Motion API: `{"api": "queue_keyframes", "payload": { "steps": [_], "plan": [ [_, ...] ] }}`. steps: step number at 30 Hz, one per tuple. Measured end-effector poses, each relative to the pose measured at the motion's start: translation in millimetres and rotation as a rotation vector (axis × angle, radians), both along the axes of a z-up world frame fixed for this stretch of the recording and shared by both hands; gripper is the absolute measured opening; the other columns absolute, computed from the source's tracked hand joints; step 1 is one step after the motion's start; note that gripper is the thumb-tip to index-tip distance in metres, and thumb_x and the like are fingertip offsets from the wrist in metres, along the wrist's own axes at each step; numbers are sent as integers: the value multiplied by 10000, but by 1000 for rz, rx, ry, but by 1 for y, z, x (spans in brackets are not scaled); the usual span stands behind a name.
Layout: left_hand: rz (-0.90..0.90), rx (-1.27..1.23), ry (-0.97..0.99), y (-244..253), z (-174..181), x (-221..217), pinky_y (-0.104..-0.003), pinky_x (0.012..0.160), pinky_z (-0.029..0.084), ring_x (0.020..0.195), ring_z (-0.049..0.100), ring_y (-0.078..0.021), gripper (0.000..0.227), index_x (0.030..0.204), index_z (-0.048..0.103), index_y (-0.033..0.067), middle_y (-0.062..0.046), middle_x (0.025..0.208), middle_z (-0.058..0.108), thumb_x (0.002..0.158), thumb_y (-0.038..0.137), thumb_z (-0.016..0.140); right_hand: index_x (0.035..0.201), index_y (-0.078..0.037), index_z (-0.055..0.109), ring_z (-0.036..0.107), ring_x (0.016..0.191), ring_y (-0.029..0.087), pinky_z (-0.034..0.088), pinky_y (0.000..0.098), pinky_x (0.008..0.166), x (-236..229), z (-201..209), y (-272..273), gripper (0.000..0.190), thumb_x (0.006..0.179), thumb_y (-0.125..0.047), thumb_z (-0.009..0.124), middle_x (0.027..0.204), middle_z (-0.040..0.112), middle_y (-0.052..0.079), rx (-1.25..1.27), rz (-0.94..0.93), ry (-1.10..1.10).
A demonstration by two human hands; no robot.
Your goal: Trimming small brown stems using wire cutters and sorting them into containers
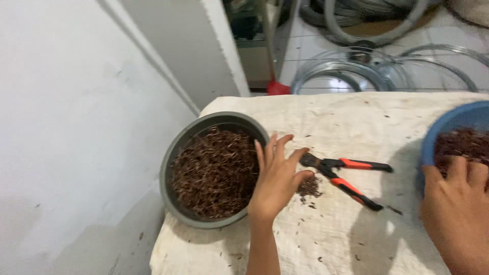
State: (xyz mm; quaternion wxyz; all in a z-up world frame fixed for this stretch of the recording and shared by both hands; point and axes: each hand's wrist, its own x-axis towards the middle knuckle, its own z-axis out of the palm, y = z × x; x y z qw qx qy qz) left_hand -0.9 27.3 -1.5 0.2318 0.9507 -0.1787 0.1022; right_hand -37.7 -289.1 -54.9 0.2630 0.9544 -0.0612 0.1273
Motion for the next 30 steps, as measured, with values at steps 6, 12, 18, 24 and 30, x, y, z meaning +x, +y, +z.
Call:
{"api": "queue_keyframes", "payload": {
  "steps": [6,12,18,24,30],
  "plan": [
    [402,26,260,68,26,-17,-724,1178,-82,1498,148,-448,508,1368,589,102,-208,1537,376,905,281,692,1363,-423,592,639,1185,266,535,420,925,23,-1,64,506,875,-545,539,1347,621,-8,139,239,42],
    [565,2,230,114,-9,-25,-598,1029,320,1387,285,-377,380,1311,634,108,-150,1474,409,941,180,681,1182,-297,634,590,1073,312,490,495,885,46,8,183,339,861,-404,656,1224,619,3,491,735,155],
    [663,-38,328,127,9,-35,-534,1025,336,1294,326,-367,338,1307,631,61,-173,1438,400,984,160,612,1025,-175,702,592,1065,290,476,414,860,74,0,281,180,891,-293,676,1085,649,74,663,966,283],
    [652,-5,320,124,-11,-24,-448,914,369,1193,376,-298,253,1212,674,112,-78,1354,464,979,200,625,1342,-121,627,573,1222,338,500,457,961,91,7,321,485,899,-280,745,1328,610,172,606,859,613],
    [696,-53,337,126,-20,-15,-422,866,352,1079,415,-263,126,1018,705,104,-74,1173,548,979,165,603,1405,-171,578,584,1206,315,520,403,923,92,2,319,575,862,-169,767,1337,596,159,459,904,670]
  ]
}}
